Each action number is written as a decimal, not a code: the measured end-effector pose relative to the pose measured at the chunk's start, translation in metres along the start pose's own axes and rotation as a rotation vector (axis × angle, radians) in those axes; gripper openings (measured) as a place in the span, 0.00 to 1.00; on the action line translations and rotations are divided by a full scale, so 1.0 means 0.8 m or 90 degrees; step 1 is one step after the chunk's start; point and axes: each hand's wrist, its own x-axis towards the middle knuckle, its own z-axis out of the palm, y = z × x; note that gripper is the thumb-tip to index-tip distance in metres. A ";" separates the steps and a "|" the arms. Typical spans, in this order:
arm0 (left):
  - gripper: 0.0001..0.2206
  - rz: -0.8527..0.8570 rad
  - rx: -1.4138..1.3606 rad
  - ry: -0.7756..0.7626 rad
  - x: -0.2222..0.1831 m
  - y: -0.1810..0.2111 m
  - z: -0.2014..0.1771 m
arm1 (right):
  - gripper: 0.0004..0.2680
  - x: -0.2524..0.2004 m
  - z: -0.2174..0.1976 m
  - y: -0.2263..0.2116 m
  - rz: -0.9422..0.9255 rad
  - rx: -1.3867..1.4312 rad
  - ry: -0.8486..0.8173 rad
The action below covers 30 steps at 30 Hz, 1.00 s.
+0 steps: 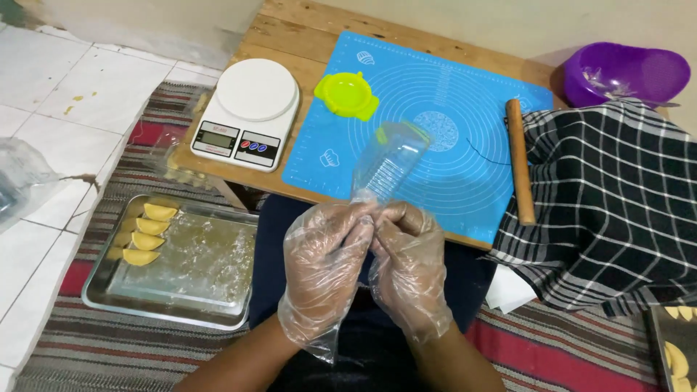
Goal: The person is packaging small yellow pastries by picking them from a metal tray and placing them into clear plastic containers, then placing the containers into plastic sleeves.
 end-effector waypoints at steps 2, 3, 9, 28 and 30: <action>0.06 0.015 0.018 -0.008 -0.003 0.002 -0.003 | 0.03 -0.004 -0.003 0.007 0.013 -0.032 0.036; 0.06 0.011 0.022 -0.005 -0.008 0.000 -0.005 | 0.03 -0.006 0.001 0.004 0.020 -0.031 0.034; 0.09 -0.016 0.058 -0.024 -0.022 -0.009 -0.016 | 0.06 -0.020 0.003 0.011 -0.002 -0.065 0.008; 0.10 0.026 0.105 0.003 -0.045 -0.016 -0.040 | 0.09 -0.034 0.019 0.017 -0.109 -0.414 -0.064; 0.10 0.028 0.110 0.010 -0.050 -0.017 -0.042 | 0.09 -0.036 0.017 0.020 -0.116 -0.395 -0.084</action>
